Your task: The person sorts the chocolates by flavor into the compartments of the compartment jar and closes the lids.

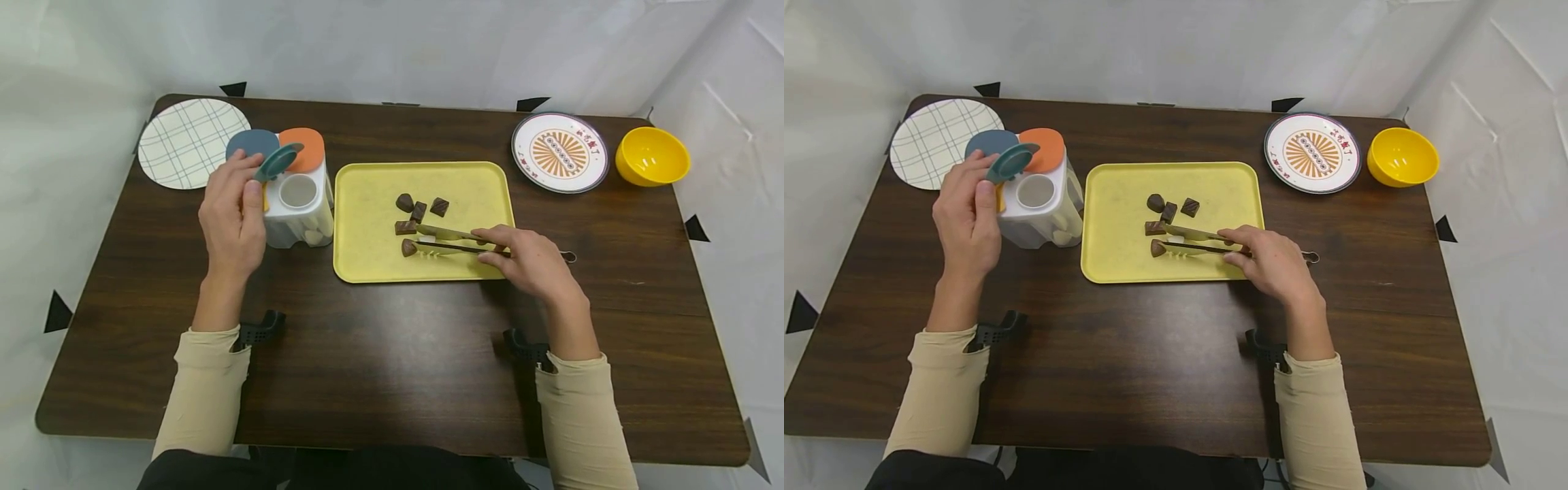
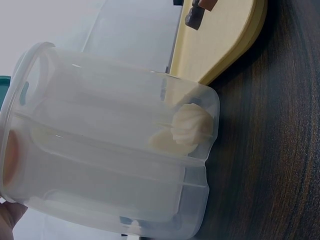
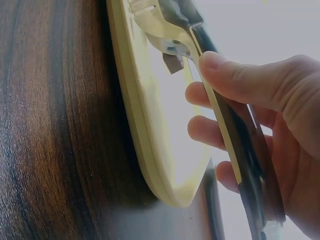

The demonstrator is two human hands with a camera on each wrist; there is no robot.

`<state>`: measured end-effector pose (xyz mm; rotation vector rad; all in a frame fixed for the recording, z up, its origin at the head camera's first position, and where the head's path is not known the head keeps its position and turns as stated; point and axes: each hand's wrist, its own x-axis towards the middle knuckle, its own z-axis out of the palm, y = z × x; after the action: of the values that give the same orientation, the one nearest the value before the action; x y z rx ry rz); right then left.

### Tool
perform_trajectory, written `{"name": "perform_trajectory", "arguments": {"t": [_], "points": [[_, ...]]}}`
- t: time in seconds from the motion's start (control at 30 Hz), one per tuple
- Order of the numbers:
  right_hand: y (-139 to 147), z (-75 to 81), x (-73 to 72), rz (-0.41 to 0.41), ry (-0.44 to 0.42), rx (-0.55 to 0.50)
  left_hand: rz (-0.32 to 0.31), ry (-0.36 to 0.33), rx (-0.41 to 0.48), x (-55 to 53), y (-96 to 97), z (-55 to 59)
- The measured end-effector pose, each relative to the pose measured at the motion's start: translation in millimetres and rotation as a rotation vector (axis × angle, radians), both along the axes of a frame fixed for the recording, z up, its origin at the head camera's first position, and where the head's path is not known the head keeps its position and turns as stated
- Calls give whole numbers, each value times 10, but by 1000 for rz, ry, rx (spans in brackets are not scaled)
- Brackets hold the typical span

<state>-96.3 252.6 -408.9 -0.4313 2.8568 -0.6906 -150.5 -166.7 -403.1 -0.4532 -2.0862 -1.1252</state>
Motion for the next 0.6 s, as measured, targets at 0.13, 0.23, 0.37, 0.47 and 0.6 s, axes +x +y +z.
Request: {"name": "perform_trajectory", "arguments": {"t": [0.13,0.23,0.37,0.47,0.6], "points": [[13,15,5,-13,11,-15,3,-1,-1,-1,-3,-1],[28,39,9,-17,22,-46,4,-3,-2,0,-3,0],[31,87,11,-24,36,-89,5,-2,-1,2,-2,3],[28,116,8,-24,41,-101,4,-2,0,3,-1,4],[31,136,9,-21,52,-102,5,-6,-4,4,-3,5]]}}
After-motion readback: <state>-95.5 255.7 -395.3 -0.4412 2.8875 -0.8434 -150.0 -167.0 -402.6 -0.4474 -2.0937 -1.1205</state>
